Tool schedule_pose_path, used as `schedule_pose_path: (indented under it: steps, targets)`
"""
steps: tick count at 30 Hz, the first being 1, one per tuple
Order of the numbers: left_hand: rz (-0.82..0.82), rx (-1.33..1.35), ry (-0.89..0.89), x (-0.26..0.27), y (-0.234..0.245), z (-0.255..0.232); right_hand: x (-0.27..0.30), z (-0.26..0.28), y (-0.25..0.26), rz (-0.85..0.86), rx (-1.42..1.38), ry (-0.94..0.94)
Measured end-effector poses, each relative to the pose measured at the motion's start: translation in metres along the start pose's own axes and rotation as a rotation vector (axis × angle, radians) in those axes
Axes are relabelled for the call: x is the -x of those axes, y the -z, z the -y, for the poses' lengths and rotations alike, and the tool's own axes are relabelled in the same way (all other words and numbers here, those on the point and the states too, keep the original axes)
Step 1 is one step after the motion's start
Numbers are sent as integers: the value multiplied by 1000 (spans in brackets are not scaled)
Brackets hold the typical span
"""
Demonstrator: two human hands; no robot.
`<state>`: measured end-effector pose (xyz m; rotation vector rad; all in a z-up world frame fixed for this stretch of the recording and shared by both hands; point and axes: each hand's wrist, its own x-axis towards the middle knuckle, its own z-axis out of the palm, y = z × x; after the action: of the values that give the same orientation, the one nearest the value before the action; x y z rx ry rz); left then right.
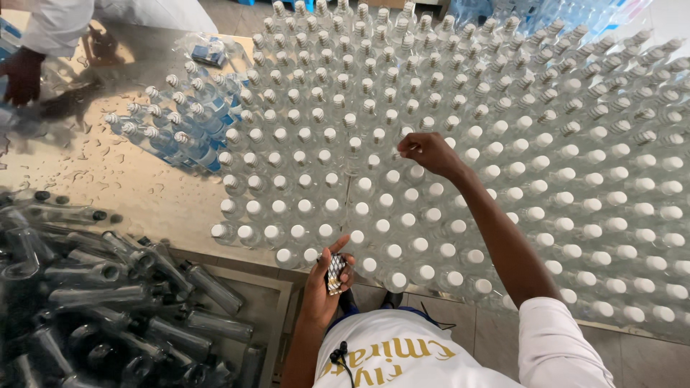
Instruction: The person repeatedly picks up white bottle caps and screws them onto clear plastic bottles arranged in rows on a table. The person works methodically across the rows, securing each cap by hand.
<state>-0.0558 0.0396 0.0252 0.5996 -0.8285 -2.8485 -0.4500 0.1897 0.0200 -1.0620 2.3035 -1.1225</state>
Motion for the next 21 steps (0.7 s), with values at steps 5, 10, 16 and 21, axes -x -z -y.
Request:
schedule_pose_path:
  steps: [5,10,16,21]
  targets:
    - [-18,36,11,-1,18,7,3,26,-1,60,101,-23]
    - [-15,47,8,0,20,2,5,32,-9,117,311,27]
    - [-13,25,17,0,18,0,9,37,-9,202,357,20]
    - [39,-8,38,-6,6,-1,53,99,-23,50,264,183]
